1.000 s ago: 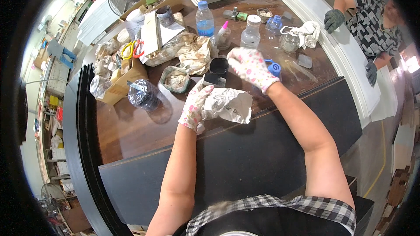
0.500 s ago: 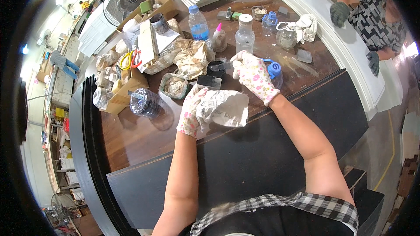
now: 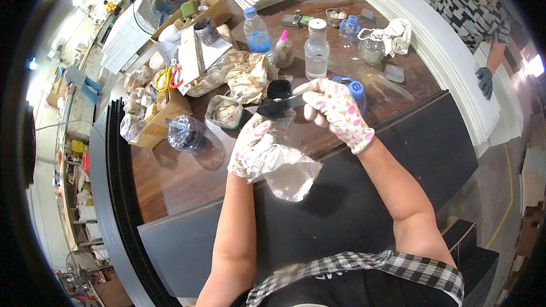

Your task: The person applies a black substance to the edges and holes of a dark board using a small applicator and then wipes the surface with a cloth.

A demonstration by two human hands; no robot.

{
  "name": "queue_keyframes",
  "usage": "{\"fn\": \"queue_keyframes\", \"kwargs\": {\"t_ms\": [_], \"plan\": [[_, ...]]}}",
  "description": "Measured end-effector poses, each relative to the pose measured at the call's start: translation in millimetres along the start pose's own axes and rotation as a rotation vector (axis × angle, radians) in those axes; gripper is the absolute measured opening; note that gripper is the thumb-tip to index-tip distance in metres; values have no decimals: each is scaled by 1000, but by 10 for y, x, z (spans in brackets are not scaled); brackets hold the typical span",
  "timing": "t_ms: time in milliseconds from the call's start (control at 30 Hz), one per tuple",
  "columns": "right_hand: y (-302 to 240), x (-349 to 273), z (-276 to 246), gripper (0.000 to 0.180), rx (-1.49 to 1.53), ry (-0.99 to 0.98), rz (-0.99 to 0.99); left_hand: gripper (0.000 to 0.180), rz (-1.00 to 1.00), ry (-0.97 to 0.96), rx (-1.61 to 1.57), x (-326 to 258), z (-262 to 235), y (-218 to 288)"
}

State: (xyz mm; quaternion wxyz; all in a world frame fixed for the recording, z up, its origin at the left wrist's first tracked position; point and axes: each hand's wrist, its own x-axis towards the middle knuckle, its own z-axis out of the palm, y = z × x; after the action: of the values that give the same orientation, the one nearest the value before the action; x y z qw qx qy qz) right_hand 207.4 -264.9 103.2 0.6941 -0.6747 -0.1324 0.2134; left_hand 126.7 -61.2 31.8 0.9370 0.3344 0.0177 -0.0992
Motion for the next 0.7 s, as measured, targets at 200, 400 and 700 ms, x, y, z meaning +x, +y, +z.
{"fn": "queue_keyframes", "kwargs": {"t_ms": [200, 400, 700], "plan": [[-66, -12, -96, 20, 50, 8, 18, 60, -59, -49, 63, -17, -150, -34], [-109, -76, -92, 21, 33, 50, -17, 63, -93, -111, 46, -60, 31, 45], [-44, -20, 9, 21, -17, 28, -74, 71, -31, -155, 137, -95, 30, 38]]}}
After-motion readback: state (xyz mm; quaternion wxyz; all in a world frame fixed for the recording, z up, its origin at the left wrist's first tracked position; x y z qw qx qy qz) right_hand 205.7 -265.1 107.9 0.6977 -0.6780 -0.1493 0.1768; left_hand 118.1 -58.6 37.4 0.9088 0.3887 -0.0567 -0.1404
